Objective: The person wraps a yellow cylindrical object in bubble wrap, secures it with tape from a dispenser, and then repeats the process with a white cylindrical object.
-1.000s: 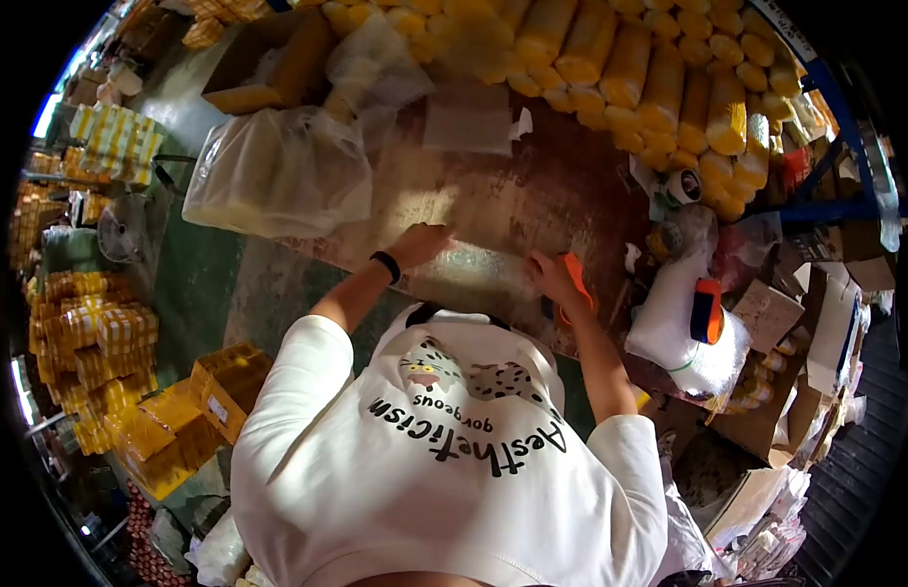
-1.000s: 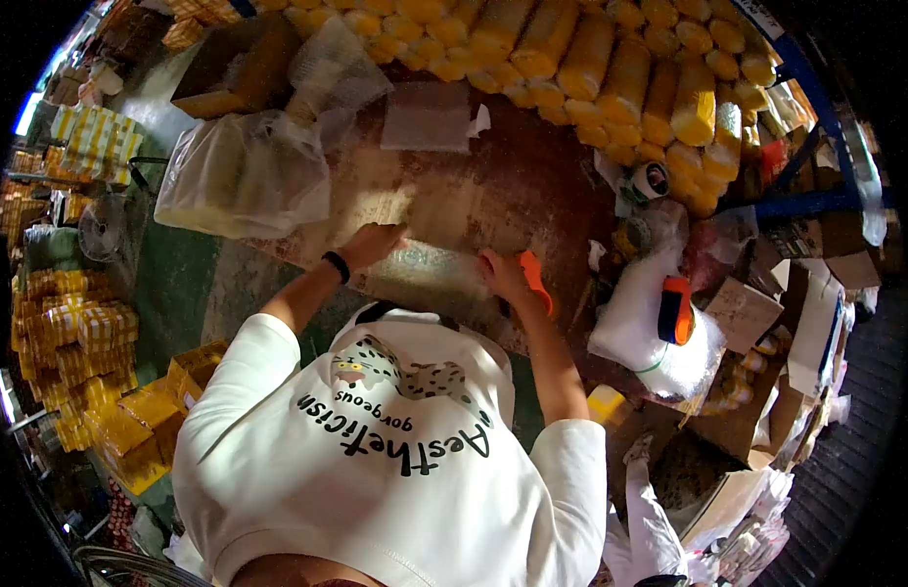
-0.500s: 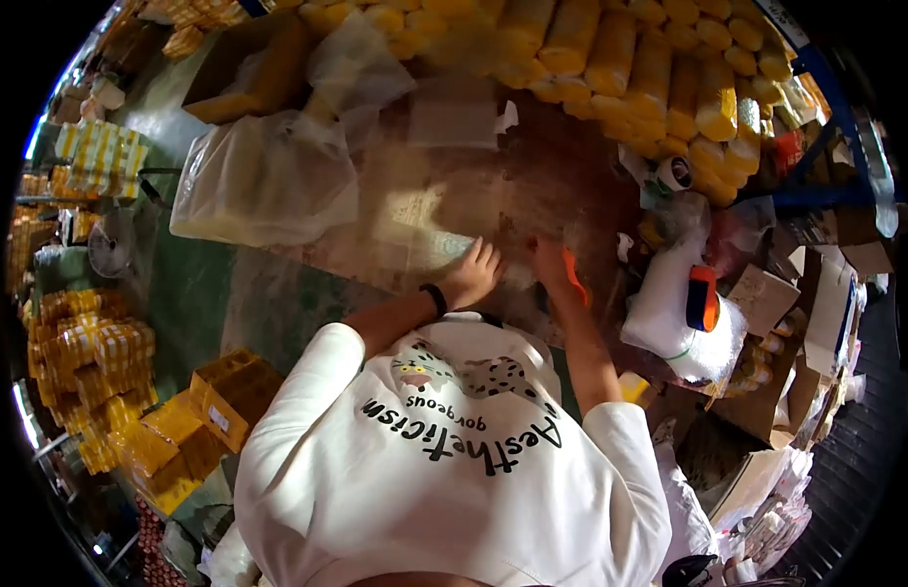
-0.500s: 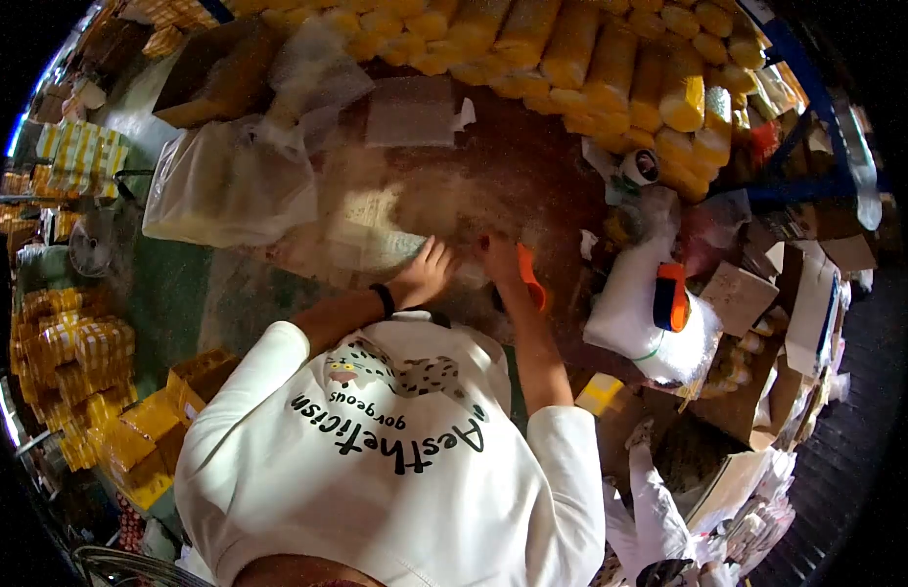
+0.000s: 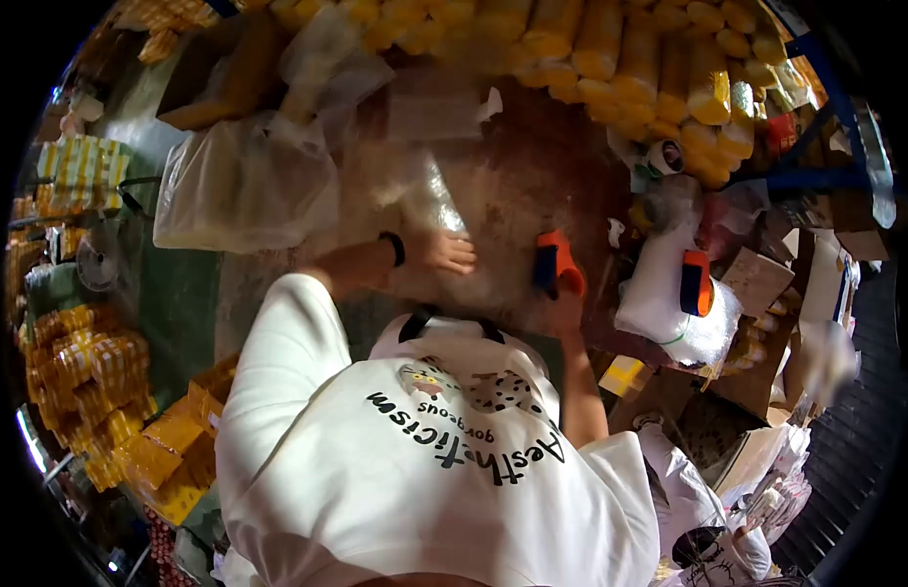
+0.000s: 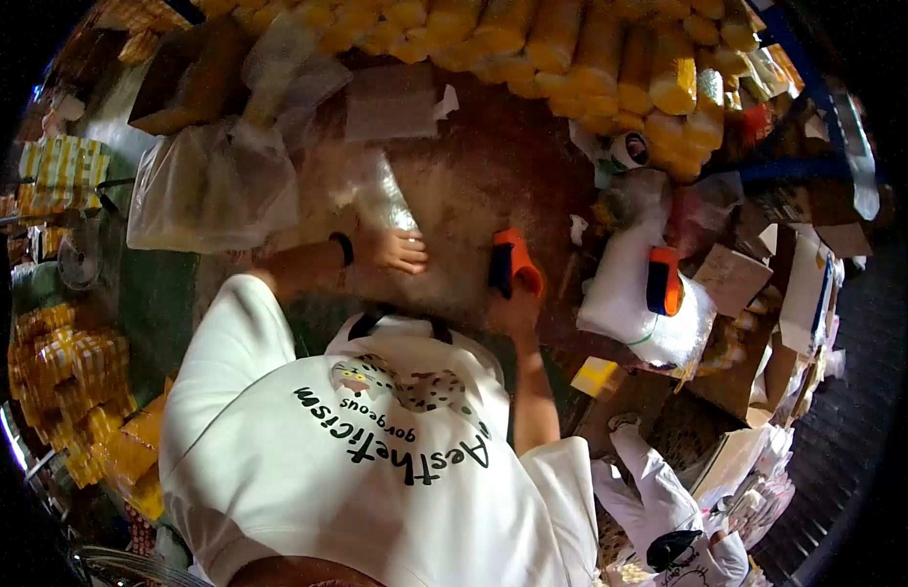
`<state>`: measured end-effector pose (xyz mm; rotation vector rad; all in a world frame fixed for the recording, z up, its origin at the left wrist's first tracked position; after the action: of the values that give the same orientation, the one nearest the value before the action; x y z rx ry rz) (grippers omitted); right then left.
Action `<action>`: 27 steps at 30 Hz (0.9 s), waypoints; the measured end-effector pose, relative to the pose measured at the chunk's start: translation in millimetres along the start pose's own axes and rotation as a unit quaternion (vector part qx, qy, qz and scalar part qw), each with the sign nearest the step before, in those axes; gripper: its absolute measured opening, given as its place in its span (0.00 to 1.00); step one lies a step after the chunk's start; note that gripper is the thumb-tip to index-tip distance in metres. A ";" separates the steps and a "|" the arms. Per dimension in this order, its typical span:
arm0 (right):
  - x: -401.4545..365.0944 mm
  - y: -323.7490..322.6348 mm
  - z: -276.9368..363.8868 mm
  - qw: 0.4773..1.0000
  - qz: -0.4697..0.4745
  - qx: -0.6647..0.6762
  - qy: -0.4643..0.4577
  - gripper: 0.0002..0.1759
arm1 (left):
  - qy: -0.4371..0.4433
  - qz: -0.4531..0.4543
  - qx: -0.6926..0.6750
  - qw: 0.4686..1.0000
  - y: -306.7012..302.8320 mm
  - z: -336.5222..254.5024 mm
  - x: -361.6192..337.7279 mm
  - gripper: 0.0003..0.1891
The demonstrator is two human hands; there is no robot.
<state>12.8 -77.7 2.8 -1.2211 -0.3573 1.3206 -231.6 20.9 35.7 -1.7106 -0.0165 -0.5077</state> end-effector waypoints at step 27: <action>32.0 -7.8 130.5 0.884 0.317 0.043 -0.342 0.32 | -0.466 -0.272 -0.638 0.550 -14.6 -7.8 -67.1 0.12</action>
<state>-76.9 12.3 47.2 -0.7724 -0.3996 2.3190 -298.9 34.6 27.4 -3.2834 -1.2908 0.1837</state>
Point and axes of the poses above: each hand's wrist, its own x-axis towards the middle knuckle, its own y-axis out of the palm, z = x × y, the point moved 8 cm from there along x, towards the middle knuckle
